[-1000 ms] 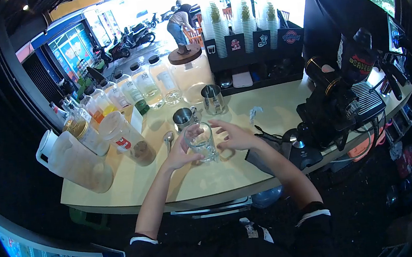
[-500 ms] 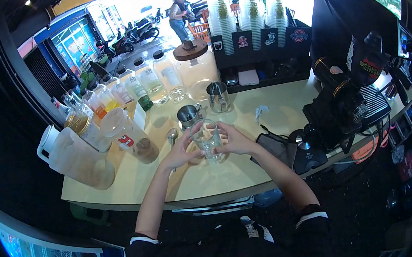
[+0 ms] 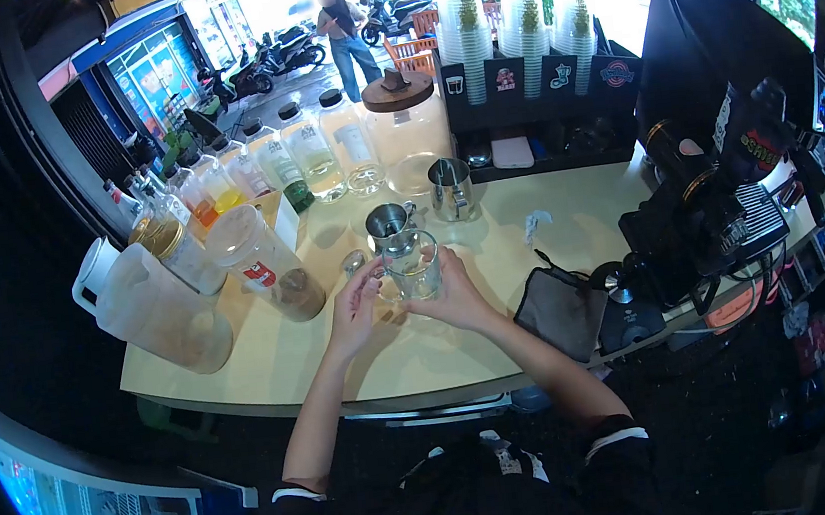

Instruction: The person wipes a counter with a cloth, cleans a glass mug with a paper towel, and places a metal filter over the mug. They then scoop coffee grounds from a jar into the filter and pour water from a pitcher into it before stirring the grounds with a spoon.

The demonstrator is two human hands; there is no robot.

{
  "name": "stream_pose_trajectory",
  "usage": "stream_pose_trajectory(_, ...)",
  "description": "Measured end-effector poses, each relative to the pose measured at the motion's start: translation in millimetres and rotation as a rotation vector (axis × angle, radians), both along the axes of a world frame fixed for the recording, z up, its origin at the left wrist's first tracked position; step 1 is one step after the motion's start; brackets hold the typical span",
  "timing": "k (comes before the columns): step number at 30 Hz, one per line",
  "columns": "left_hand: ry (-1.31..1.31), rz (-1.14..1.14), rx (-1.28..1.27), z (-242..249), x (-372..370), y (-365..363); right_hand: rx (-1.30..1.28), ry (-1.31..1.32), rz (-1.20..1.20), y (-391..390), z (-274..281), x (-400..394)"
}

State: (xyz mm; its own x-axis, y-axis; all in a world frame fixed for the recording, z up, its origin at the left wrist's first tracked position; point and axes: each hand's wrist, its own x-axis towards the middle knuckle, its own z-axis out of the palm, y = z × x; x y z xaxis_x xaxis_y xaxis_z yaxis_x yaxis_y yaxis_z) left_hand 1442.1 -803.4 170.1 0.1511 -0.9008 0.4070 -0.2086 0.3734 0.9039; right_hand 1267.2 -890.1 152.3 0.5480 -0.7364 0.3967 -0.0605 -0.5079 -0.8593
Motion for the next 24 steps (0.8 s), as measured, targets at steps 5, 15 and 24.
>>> stream_pose_trajectory(5,0.050,0.017,-0.015,-13,5,-8,0.256,-0.256,-0.070,-59,5,-27)
stream_pose_trajectory(15,0.149,0.244,-0.278,-17,-3,-7,0.370,-0.108,-0.240,-118,-1,-1)
stream_pose_trajectory(24,0.022,0.320,-0.221,-21,-8,-7,0.274,-0.334,-0.105,-88,-15,-41)
